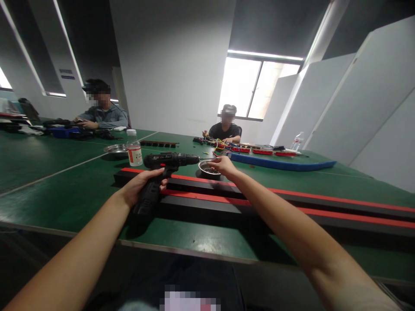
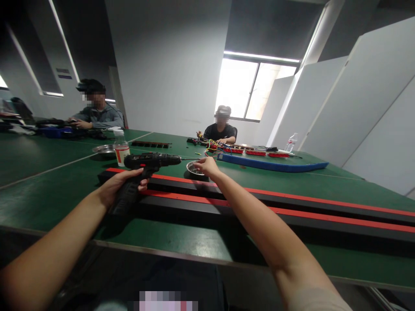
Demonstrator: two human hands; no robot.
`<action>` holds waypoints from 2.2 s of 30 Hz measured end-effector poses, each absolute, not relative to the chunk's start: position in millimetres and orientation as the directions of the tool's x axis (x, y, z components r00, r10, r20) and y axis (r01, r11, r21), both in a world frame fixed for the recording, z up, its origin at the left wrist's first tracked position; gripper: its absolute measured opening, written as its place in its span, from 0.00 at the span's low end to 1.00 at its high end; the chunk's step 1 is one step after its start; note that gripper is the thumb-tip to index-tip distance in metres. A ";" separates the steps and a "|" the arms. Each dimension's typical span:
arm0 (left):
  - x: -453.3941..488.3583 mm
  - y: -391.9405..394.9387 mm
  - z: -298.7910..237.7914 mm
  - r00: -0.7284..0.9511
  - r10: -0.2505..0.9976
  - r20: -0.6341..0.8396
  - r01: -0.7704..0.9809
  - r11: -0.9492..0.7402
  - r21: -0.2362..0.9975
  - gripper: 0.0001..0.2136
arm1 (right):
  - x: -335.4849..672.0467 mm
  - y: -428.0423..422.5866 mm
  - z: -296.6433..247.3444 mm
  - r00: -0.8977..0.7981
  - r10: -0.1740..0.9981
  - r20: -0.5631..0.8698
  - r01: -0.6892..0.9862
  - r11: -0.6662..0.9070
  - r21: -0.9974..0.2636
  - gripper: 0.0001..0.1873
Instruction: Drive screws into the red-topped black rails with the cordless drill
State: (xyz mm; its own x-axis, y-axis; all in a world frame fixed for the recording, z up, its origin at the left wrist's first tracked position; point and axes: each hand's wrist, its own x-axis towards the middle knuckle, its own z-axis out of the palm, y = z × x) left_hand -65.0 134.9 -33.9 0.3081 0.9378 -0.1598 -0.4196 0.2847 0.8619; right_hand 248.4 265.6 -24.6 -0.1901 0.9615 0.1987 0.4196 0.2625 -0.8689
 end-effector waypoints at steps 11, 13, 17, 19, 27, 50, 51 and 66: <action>-63.9 130.9 -32.7 0.297 0.947 -0.123 -0.387 0.237 0.891 0.07 | 268.3 184.8 -33.0 -0.094 0.958 0.270 -0.065 0.264 -0.962 0.23; -64.0 130.2 -32.8 0.316 0.943 -0.108 -0.381 0.231 0.895 0.06 | 269.5 183.1 -34.2 -0.087 0.952 0.294 -0.030 0.293 -0.956 0.22; -64.0 129.0 -33.6 0.300 0.948 -0.110 -0.381 0.225 0.897 0.07 | 273.3 176.4 -32.9 -0.057 0.931 0.361 0.013 0.362 -0.932 0.22; -64.3 128.8 -34.2 0.280 0.953 -0.115 -0.377 0.220 0.900 0.07 | 275.2 173.4 -32.4 -0.045 0.928 0.369 0.015 0.370 -0.929 0.23; -59.9 122.8 -30.2 0.276 0.957 -0.083 -0.326 0.175 0.929 0.06 | 274.8 174.7 -41.3 -0.035 0.939 0.341 0.076 0.343 -0.936 0.26; -62.2 119.2 -31.4 0.283 0.956 -0.081 -0.242 0.153 0.958 0.11 | 271.9 177.7 -44.3 -0.022 0.934 0.358 0.025 0.358 -0.933 0.32; -62.2 118.9 -31.5 0.278 0.957 -0.089 -0.242 0.159 0.957 0.11 | 271.7 177.7 -44.5 -0.021 0.935 0.355 0.022 0.355 -0.934 0.32; -59.5 118.7 -31.0 0.277 0.957 -0.087 -0.179 0.140 0.974 0.12 | 267.7 175.1 -45.3 -0.066 0.910 0.410 -0.016 0.410 -0.912 0.30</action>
